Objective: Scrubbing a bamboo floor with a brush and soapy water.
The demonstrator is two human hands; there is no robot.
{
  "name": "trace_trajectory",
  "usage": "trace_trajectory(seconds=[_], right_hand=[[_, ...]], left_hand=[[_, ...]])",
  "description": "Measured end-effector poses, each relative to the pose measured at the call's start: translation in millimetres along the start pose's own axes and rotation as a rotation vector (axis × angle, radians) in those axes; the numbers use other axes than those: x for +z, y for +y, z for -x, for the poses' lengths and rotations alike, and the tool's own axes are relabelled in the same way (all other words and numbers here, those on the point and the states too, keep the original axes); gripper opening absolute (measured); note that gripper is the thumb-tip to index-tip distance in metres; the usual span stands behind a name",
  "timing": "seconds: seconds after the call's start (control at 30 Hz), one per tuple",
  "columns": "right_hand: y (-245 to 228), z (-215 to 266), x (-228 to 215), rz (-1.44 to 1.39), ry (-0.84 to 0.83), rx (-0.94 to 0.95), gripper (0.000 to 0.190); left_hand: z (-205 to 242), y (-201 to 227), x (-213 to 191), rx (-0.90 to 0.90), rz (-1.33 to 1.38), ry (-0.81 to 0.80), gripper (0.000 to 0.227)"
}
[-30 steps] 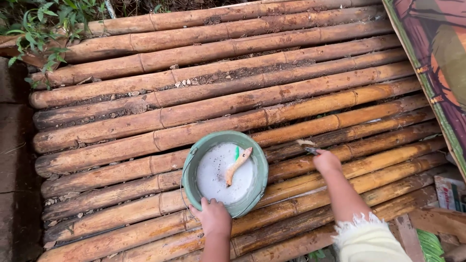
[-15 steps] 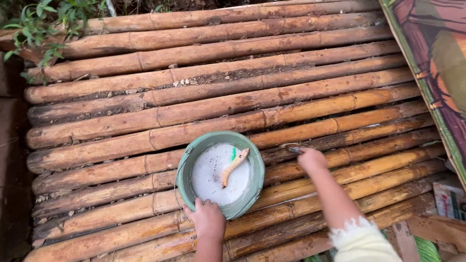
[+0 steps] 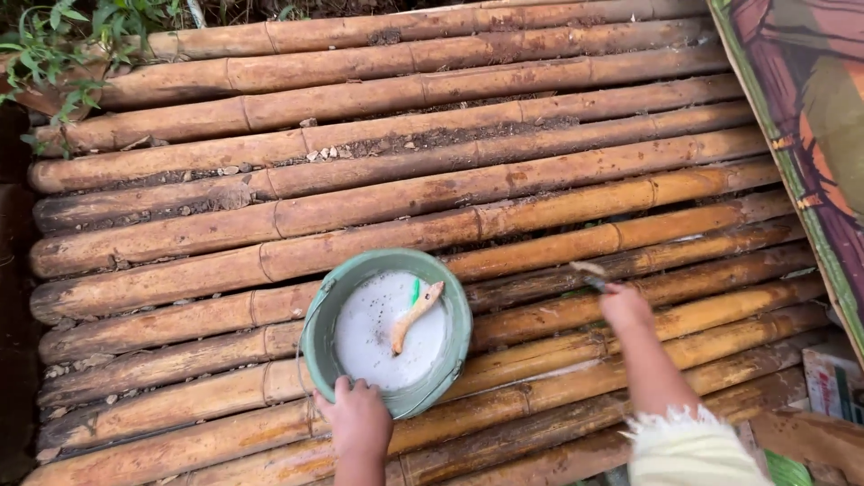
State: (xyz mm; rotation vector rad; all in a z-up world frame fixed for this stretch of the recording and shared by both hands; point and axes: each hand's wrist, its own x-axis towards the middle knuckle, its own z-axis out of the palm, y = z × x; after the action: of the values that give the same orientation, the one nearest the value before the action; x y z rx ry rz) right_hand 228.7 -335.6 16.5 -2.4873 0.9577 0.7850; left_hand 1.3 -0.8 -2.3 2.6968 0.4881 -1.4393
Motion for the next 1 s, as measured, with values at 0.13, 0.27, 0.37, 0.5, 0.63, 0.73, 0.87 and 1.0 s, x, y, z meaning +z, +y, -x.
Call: trace_trajectory(seconds=[0.13,0.27,0.37,0.5,0.63,0.73,0.87,1.0], right_hand=[[-13,12,96,0.241,0.015,-0.333,0.046],[-40,115,65,0.280,-0.475,-0.479,0.046],[-27,79,23,0.239,-0.392,-0.373,0.043],[6,-1,-34,0.107,-0.079,-0.114,0.043],[56,-85,-25,0.244,0.089,0.001,0.046],[13,13,-1,0.108,0.004,-0.089,0.035],[-11,67,79,0.261,-0.292,-0.460,0.048],[-22,57,70,0.436,-0.385,-0.569,0.044]], left_hand=[[-7,0,10,-0.030,0.010,0.092,0.033],[-1,2,0,-0.033,0.015,0.016,0.035],[-3,3,6,-0.042,0.007,0.025,0.035],[5,6,-3,-0.059,-0.015,0.025,0.031],[-7,3,12,-0.060,0.012,0.058,0.033],[-12,1,18,-0.063,-0.001,0.064,0.034],[-8,1,10,-0.048,-0.005,0.036,0.033],[-13,-1,23,-0.040,0.009,0.060,0.034]])
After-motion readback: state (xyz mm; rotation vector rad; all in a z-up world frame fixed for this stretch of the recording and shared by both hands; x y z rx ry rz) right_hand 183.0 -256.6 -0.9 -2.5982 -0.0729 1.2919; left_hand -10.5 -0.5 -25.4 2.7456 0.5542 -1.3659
